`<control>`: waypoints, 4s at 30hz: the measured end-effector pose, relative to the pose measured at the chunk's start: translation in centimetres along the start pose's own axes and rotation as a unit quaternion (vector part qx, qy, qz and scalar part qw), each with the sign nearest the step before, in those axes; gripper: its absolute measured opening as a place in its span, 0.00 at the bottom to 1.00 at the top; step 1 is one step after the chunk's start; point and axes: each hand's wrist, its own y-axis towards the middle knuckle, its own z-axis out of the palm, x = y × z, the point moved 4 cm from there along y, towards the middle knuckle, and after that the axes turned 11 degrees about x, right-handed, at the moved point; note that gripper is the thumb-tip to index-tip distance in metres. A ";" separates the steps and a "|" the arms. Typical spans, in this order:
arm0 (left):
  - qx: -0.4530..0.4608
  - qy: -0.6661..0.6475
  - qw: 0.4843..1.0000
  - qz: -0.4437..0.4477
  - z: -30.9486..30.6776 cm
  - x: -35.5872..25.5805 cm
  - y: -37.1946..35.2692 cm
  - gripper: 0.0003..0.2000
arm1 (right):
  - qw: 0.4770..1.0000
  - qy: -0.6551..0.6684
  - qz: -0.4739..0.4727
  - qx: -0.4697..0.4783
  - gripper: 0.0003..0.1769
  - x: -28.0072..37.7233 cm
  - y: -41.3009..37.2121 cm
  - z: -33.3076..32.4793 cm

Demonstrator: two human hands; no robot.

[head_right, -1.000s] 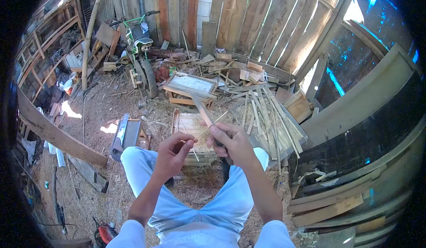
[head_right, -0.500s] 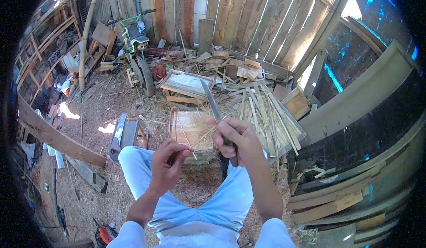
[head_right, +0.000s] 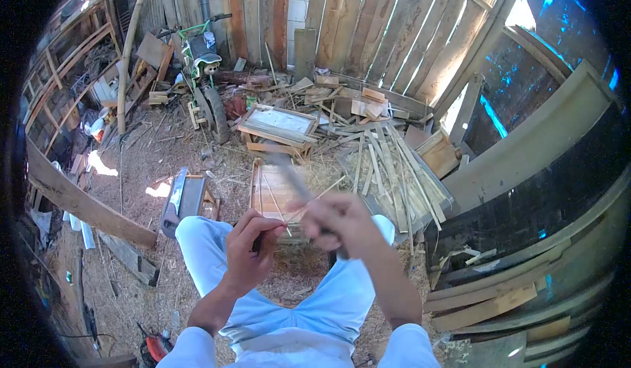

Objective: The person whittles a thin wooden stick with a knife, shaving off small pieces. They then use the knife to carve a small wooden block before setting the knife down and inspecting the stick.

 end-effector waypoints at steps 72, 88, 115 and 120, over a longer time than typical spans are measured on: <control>-0.070 0.141 0.987 0.041 -0.9 -0.5 -1.3 0.08 | 0.995 0.067 0.012 -0.080 0.22 0.3 0.0 0.4; -0.062 0.061 0.991 -0.102 -1.7 2.0 0.3 0.02 | 0.998 -0.019 -0.024 -0.053 0.24 -1.0 2.3 -1.7; 0.041 -0.081 0.988 -0.125 -1.3 0.1 -0.2 0.01 | 0.997 0.045 0.057 -0.001 0.18 -0.3 0.6 -0.6; 0.037 -0.060 0.990 -0.118 -1.2 0.1 -0.6 0.01 | 0.997 0.079 0.021 -0.015 0.17 0.7 0.1 -1.3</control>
